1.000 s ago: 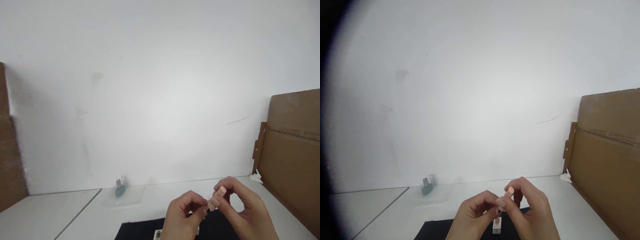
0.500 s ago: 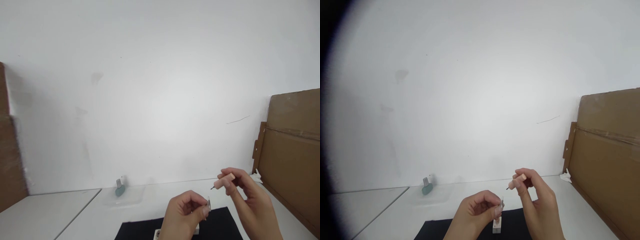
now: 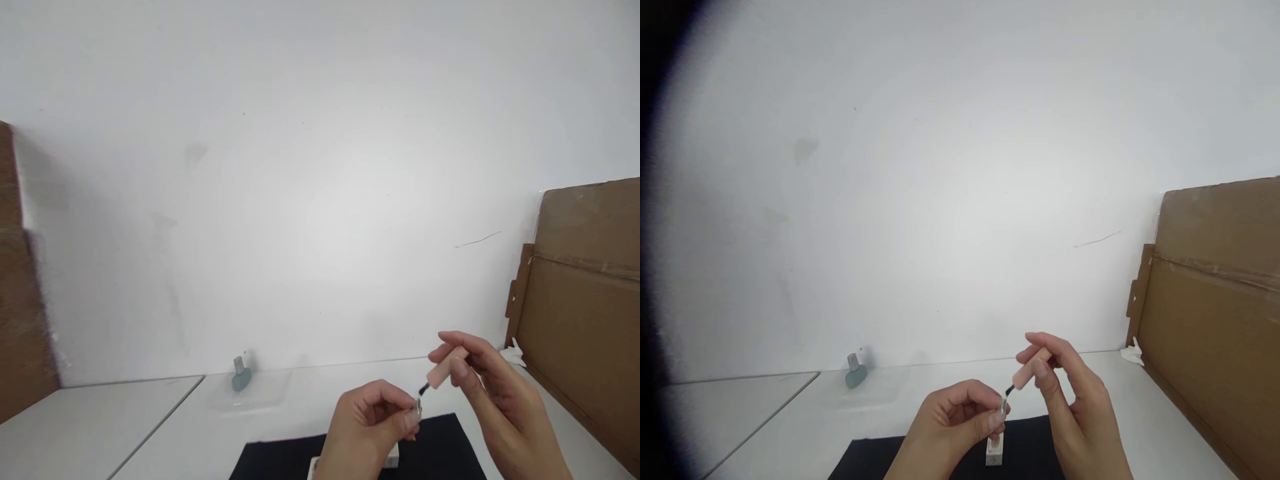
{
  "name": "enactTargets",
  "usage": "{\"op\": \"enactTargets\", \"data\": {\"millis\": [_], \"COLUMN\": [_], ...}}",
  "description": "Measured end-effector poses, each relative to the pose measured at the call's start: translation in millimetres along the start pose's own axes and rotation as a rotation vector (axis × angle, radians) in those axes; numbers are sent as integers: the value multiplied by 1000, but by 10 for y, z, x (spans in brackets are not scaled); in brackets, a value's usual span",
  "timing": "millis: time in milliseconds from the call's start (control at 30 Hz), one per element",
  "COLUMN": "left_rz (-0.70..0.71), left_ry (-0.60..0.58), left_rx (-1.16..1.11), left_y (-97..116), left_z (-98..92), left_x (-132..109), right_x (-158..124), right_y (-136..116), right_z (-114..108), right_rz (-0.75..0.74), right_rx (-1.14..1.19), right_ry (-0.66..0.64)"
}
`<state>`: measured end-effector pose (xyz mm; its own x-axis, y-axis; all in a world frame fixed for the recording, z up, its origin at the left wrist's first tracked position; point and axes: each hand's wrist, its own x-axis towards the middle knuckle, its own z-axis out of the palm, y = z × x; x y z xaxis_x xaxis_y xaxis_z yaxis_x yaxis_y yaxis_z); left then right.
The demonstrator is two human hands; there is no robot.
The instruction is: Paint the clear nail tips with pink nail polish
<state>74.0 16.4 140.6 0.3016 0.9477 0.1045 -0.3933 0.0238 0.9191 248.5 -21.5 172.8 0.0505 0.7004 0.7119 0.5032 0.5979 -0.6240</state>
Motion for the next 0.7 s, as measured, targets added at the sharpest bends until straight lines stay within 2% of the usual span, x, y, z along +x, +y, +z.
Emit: {"op": "enactTargets", "data": {"millis": [133, 300, 500, 567, 700], "left_rz": [-8, -2, 16, 14, -10], "left_ry": [-9, -24, -21, -29, -77], "left_rx": [33, 26, 47, 40, -37], "left_y": [3, 8, -16, -18, 7], "left_z": [-11, -12, -7, -18, -62], "left_x": [1, -2, 9, 6, -12], "right_x": [-4, 15, 11, 8, 10], "right_y": [-36, -29, -62, -19, 92], "right_z": [-6, -7, -12, 8, 23], "right_rz": [-39, -118, -174, -157, -22], "right_rx": [44, -34, 21, -10, -120], "right_ry": [-133, -41, -131, -80, 113]}}
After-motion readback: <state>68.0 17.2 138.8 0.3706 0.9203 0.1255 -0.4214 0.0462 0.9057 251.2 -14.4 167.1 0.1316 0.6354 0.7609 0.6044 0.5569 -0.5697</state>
